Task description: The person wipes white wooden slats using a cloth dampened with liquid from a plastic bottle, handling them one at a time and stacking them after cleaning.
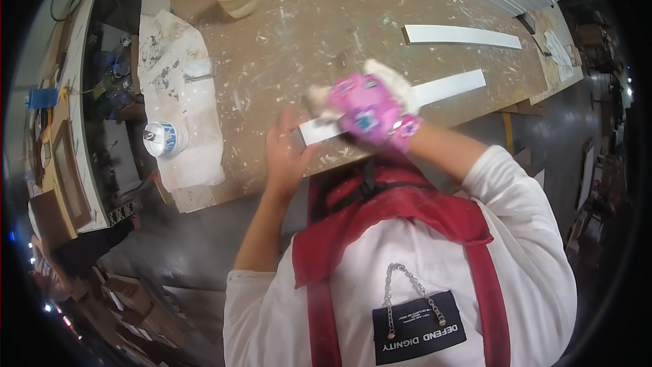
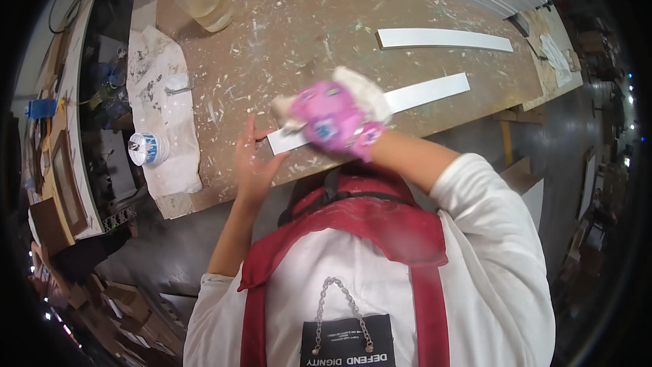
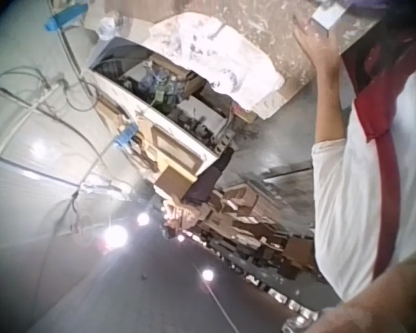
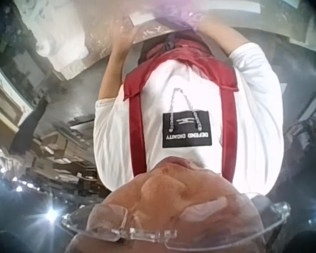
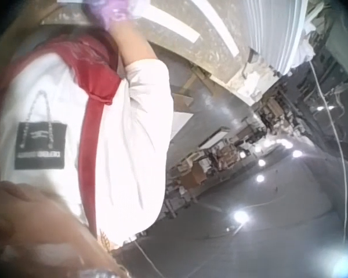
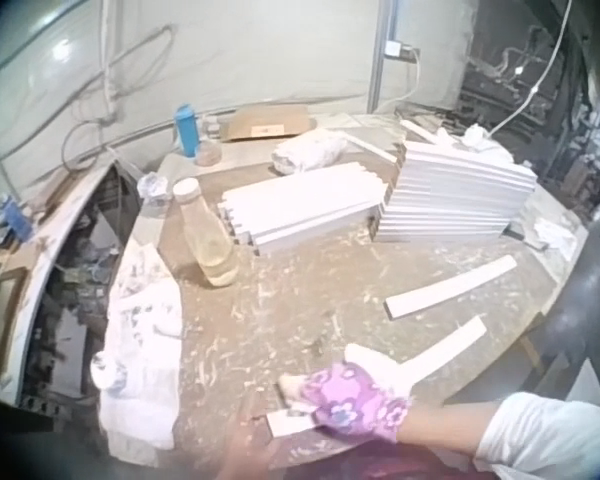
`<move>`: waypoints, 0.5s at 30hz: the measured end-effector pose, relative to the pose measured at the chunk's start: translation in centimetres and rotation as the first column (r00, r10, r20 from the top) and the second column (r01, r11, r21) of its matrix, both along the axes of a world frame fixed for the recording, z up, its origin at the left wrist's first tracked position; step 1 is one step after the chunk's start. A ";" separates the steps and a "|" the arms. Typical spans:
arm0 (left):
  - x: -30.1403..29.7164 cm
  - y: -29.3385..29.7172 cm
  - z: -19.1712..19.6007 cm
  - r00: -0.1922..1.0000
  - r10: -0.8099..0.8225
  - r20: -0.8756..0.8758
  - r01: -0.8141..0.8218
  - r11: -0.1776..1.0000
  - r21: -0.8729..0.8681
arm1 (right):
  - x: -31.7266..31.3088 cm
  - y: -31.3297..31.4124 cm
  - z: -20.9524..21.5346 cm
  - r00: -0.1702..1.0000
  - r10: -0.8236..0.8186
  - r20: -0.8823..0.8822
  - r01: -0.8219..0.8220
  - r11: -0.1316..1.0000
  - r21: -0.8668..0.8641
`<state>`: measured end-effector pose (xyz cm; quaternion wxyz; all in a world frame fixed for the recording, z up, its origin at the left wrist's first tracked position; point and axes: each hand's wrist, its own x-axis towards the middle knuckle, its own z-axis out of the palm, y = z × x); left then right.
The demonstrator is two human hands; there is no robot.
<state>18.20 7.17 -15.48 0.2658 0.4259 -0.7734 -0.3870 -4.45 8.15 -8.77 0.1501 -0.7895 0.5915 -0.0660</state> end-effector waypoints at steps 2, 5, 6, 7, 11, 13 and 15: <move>-0.6 0.1 1.3 1.000 -0.005 0.021 0.005 1.000 -0.021 | -5.5 2.4 -0.3 0.955 -0.211 -0.206 0.229 0.971 0.064; -0.7 0.0 2.3 0.999 -0.040 0.002 0.040 0.999 -0.003 | -13.8 6.3 -0.2 0.846 -0.377 -0.376 0.408 0.913 0.002; -0.6 -0.1 2.1 0.998 -0.058 -0.022 0.058 0.998 0.002 | -15.9 7.7 0.1 0.839 -0.408 -0.360 0.430 0.902 -0.020; -0.6 -0.1 1.9 0.997 -0.071 -0.036 0.071 0.997 0.009 | -15.9 8.1 0.8 0.843 -0.447 -0.300 0.453 0.890 -0.052; -1.1 0.2 1.5 0.997 -0.070 0.011 0.071 0.996 -0.051 | -13.0 8.3 1.8 0.920 -0.387 -0.059 0.380 0.920 -0.098; -0.9 0.1 0.9 0.997 -0.055 0.050 0.060 0.994 -0.090 | -5.1 3.6 4.0 0.970 -0.242 -0.029 0.240 0.968 -0.068; -0.1 0.1 0.2 0.998 -0.042 0.056 0.046 0.996 -0.076 | -3.7 4.0 3.6 0.933 -0.318 0.169 0.356 0.885 -0.300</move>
